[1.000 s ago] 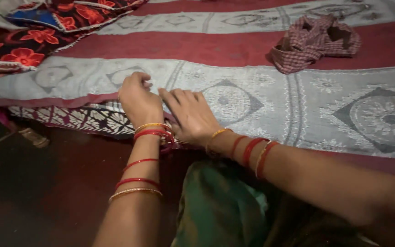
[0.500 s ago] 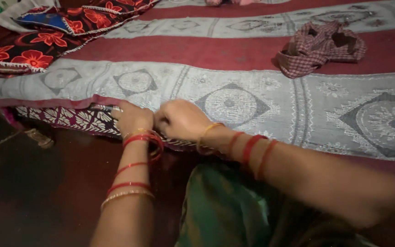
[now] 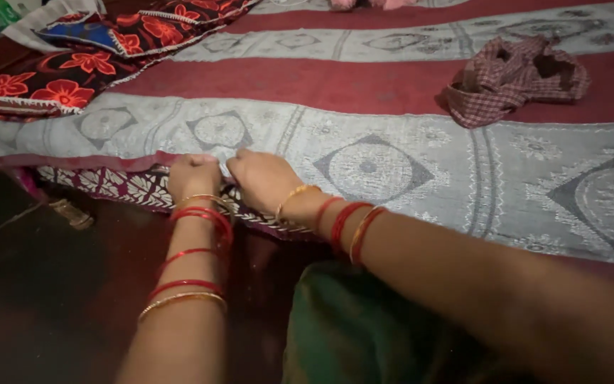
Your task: Wiping a bedspread with a cloth and arranging a plush toy on the bed.
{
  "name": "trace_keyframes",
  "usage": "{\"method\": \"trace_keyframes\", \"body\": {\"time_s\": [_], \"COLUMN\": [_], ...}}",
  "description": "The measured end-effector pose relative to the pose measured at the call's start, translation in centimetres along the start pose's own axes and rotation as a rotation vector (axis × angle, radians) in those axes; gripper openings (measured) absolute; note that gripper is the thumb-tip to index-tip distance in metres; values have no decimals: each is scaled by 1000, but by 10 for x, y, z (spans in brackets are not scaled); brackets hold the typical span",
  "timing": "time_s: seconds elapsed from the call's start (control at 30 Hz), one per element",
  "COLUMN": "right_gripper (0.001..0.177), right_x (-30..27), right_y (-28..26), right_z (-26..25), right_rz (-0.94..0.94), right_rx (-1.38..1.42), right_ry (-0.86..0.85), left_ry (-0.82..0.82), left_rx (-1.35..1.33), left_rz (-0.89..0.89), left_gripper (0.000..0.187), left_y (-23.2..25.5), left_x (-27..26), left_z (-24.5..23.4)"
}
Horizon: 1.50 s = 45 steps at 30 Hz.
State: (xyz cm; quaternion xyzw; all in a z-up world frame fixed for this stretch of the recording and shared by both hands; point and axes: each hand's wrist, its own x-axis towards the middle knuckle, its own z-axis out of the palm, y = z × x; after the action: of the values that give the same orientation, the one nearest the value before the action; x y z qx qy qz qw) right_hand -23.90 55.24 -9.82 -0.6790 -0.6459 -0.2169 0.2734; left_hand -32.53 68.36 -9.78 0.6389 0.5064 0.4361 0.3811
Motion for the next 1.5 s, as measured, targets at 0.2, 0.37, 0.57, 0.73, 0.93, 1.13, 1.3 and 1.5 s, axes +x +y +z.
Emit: {"method": "trace_keyframes", "body": {"time_s": [0.2,0.37,0.57,0.73,0.93,1.13,1.3,1.5], "right_gripper": [29,29,26,23,23,57,73,71], "right_x": [20,28,7,32,74,96,107,116], "right_y": [5,15,3,1,26,43,79,98], "right_z": [-21,-32,-7,-38,-17,14,46,89], "right_rz": [59,87,32,40,27,-172,-470,-304], "right_rx": [328,450,330,360,349,187,165,99], "right_ry": [-7,-16,-214,-503,-227,-150,-351,-53], "left_ry": [-52,17,30,-15,239,524,726,155], "left_rx": [44,-264,481,662,306,402,537,642], "left_rz": [63,35,3,-32,-188,175,123,245], "left_gripper": [16,31,50,63,54,60,53,69], "left_y": [-9,-11,18,31,10,-11,-15,-15], "left_x": [45,75,46,51,96,99,116,128], "left_z": [17,27,1,11,8,0,18,31]}}
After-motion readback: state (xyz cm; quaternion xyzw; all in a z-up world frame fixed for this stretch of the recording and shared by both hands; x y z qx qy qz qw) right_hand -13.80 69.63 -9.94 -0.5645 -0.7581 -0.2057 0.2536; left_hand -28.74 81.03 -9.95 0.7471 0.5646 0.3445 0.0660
